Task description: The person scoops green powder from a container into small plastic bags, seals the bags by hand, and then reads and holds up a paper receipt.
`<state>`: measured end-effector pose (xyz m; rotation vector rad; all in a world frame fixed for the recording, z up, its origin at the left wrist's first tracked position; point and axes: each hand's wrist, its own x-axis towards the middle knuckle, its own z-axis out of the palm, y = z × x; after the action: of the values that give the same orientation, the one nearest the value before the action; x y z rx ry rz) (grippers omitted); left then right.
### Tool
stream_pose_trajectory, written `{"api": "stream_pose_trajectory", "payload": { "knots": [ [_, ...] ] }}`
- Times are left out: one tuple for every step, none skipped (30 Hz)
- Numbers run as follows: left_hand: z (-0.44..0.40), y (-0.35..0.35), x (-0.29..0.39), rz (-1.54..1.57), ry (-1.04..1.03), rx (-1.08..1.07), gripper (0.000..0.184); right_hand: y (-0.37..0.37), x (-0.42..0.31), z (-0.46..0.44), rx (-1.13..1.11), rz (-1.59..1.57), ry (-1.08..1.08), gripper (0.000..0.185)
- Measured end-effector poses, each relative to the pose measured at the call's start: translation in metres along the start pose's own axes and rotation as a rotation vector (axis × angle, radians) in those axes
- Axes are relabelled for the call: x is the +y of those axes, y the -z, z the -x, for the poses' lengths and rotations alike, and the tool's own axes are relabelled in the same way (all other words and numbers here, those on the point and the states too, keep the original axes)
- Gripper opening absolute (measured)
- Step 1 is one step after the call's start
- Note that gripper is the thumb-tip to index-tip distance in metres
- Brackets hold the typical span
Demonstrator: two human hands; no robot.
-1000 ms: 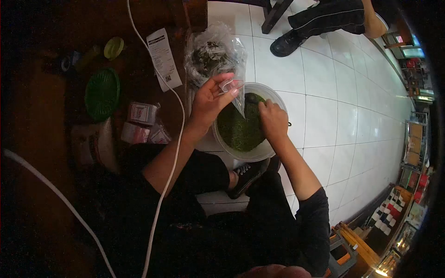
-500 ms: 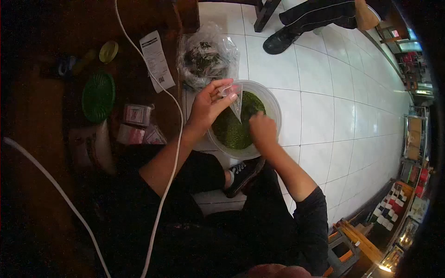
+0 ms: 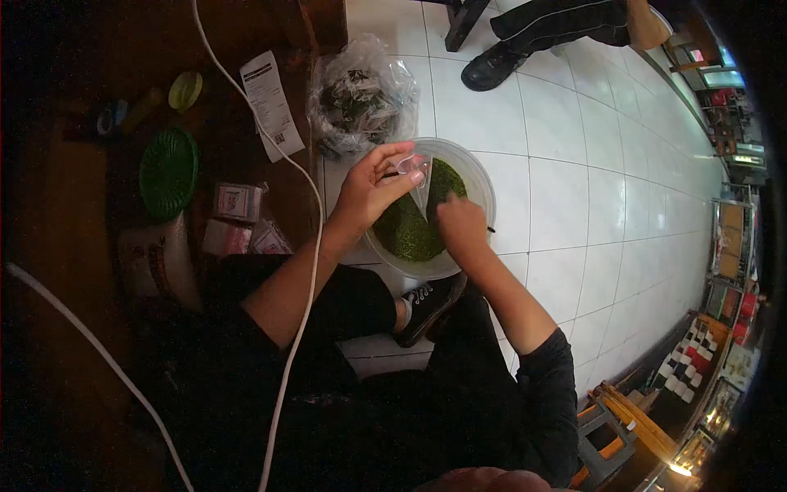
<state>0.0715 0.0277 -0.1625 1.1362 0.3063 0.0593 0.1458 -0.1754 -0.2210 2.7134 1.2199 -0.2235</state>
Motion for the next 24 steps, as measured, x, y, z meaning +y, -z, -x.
{"api": "stream_pose_trajectory", "payload": {
  "knots": [
    [0.0, 0.0, -0.001, 0.001, 0.004, 0.003, 0.054, 0.001, -0.004, 0.004, -0.112, -0.039, 0.055, 0.008],
    [-0.002, 0.001, -0.001, -0.017, -0.005, 0.032, 0.053, 0.0, -0.005, 0.008, -0.116, -0.041, 0.056, 0.008],
    [-0.003, 0.001, -0.001, -0.036, -0.017, 0.059, 0.053, 0.0, -0.005, 0.011, -0.103, -0.09, 0.079, 0.009],
    [-0.004, 0.002, -0.003, -0.037, -0.017, 0.058, 0.053, 0.002, -0.005, 0.012, -0.09, -0.14, 0.101, 0.011],
    [-0.004, 0.004, -0.005, -0.009, -0.032, 0.049, 0.055, 0.004, -0.002, 0.012, -0.09, -0.141, 0.099, 0.011],
    [-0.004, 0.004, -0.004, 0.019, -0.047, 0.037, 0.057, 0.014, 0.001, 0.009, -0.167, -0.166, 0.058, 0.011],
    [-0.004, 0.004, -0.003, 0.018, -0.047, 0.032, 0.057, 0.022, 0.003, 0.008, -0.243, -0.19, 0.015, 0.012],
    [-0.003, 0.004, -0.002, -0.012, -0.037, 0.043, 0.06, 0.025, 0.007, 0.009, -0.241, -0.19, 0.01, 0.012],
    [-0.002, 0.004, -0.001, -0.043, -0.028, 0.056, 0.062, 0.029, 0.012, 0.01, -0.223, -0.232, -0.018, 0.014],
    [-0.003, 0.005, -0.002, -0.043, -0.029, 0.054, 0.062, 0.034, 0.017, 0.011, -0.206, -0.275, -0.045, 0.017],
    [-0.003, 0.007, -0.004, -0.108, -0.055, 0.058, 0.065, 0.04, 0.023, 0.014, -0.204, -0.275, -0.046, 0.017],
    [-0.004, 0.008, -0.004, -0.172, -0.082, 0.063, 0.068, 0.056, 0.029, 0.018, -0.169, -0.394, -0.074, 0.016],
    [-0.003, 0.007, -0.002, -0.174, -0.084, 0.063, 0.068, 0.07, 0.035, 0.022, -0.132, -0.512, -0.1, 0.016],
    [-0.001, 0.007, 0.001, -0.312, -0.146, 0.078, 0.07, 0.079, 0.043, 0.026, -0.129, -0.512, -0.099, 0.016],
    [0.0, 0.006, 0.003, -0.45, -0.209, 0.091, 0.073, 0.087, 0.052, 0.032, -0.118, -0.636, -0.151, 0.018],
    [0.001, 0.004, 0.004, -0.45, -0.212, 0.09, 0.073, 0.093, 0.06, 0.037, -0.106, -0.761, -0.204, 0.021],
    [0.002, 0.002, 0.004, -0.517, -0.249, 0.07, 0.074, 0.098, 0.066, 0.043, -0.103, -0.759, -0.205, 0.021],
    [0.003, 0.0, 0.003, -0.585, -0.287, 0.05, 0.076, 0.102, 0.07, 0.049, -0.048, -0.846, -0.233, 0.022],
    [0.003, -0.001, 0.002, -0.585, -0.291, 0.049, 0.076, 0.106, 0.072, 0.053, 0.008, -0.933, -0.259, 0.023],
    [0.004, -0.003, 0.0, -0.65, -0.302, 0.026, 0.079, 0.113, 0.071, 0.057, 0.011, -0.932, -0.259, 0.023],
    [0.005, -0.005, -0.001, -0.715, -0.311, 0.003, 0.082, 0.122, 0.069, 0.06, 0.03, -0.942, -0.284, 0.022],
    [0.006, -0.008, -0.002, -0.716, -0.312, 0.001, 0.082, 0.127, 0.066, 0.062, 0.05, -0.952, -0.31, 0.02],
    [0.007, -0.012, -0.003, -0.72, -0.306, -0.01, 0.082, 0.128, 0.063, 0.063, 0.05, -0.952, -0.312, 0.02],
    [0.008, -0.015, -0.004, -0.725, -0.301, -0.021, 0.082, 0.129, 0.06, 0.063, 0.118, -0.914, -0.274, 0.02]
  ]
}}
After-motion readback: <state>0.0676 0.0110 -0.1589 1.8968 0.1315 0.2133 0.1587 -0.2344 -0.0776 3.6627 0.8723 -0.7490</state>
